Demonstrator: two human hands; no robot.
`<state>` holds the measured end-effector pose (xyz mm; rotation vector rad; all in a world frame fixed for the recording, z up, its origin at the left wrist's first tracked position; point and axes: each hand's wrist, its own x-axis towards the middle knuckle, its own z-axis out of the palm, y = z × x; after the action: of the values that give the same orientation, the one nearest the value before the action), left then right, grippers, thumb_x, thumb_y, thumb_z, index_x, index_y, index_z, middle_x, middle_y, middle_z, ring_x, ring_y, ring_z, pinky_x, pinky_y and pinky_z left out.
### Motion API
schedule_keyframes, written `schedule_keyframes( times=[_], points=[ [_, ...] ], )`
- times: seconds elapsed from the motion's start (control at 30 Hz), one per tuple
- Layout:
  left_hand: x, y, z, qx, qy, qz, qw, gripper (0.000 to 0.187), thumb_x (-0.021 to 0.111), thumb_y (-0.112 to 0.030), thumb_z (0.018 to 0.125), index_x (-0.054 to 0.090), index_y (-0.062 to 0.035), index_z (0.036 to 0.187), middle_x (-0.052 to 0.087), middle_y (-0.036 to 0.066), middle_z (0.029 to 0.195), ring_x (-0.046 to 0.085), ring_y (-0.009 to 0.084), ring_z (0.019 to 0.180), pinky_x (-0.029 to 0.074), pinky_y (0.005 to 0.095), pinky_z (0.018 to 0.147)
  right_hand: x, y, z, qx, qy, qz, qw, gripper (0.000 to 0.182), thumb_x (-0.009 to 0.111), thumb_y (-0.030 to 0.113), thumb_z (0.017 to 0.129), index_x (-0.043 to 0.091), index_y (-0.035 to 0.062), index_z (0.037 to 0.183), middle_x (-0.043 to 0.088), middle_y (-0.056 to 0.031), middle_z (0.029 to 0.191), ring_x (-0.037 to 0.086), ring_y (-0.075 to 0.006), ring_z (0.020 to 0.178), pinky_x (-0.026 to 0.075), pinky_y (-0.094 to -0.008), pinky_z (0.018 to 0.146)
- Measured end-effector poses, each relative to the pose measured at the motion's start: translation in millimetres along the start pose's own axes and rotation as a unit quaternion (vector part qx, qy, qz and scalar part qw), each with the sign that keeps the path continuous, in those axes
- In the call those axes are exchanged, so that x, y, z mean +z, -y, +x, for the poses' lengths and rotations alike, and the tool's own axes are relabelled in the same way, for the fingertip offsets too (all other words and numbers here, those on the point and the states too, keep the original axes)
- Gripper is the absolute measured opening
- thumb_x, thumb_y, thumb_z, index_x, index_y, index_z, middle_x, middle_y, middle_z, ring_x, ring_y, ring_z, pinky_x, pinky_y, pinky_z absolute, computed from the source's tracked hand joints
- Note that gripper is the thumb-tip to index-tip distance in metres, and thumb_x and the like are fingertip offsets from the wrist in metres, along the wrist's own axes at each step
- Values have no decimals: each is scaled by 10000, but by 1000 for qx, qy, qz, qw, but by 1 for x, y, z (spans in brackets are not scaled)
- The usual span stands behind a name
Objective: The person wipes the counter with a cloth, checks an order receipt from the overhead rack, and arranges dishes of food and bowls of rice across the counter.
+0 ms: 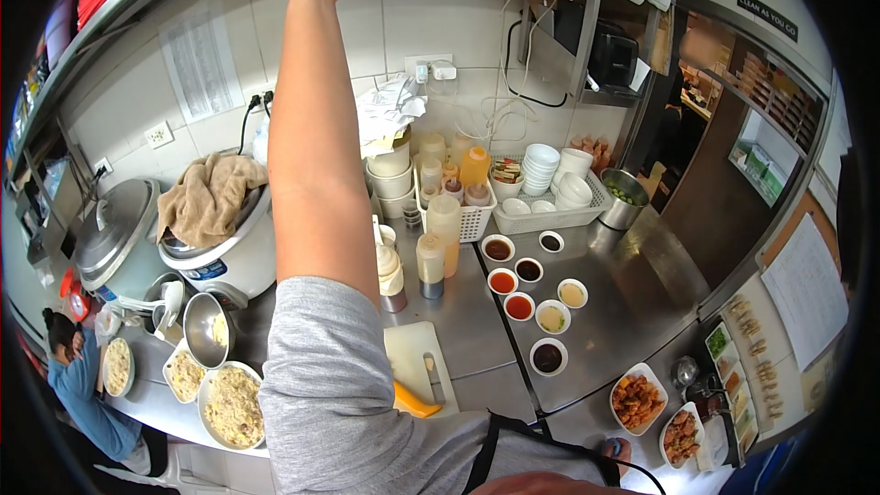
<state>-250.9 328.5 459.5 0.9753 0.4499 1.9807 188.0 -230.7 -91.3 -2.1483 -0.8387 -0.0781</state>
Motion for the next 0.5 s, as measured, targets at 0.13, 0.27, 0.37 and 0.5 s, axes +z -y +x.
schedule_keyframes(
  times=[0.13,0.27,0.37,0.5],
  points=[
    [4,3,-7,17,-24,-21,999,101,485,-58,768,450,15,828,517,97,745,553,193,636,395,245,500,-1,0,-1,9,10,1,1000,323,557,318,726,555,30,873,573,-151,816,551,-253,717,429,-359,668],
    [10,4,-18,32,-53,-48,997,85,470,-40,763,446,25,813,513,114,746,546,194,634,397,246,488,-2,-2,0,12,20,-1,1000,321,551,317,728,554,28,869,571,-154,811,548,-264,717,427,-361,668],
    [9,5,-11,35,-52,-63,996,89,462,-35,760,445,32,817,510,120,745,540,198,632,402,250,483,-2,-2,0,17,25,-5,1000,320,548,316,730,554,26,866,570,-157,807,546,-272,717,426,-363,668],
    [14,-1,-12,43,-71,-44,996,117,466,-55,769,442,34,841,507,117,753,531,201,624,409,262,490,-5,1,1,24,35,-9,999,318,543,315,731,553,25,862,568,-161,802,544,-283,718,424,-366,668]
  ],
)
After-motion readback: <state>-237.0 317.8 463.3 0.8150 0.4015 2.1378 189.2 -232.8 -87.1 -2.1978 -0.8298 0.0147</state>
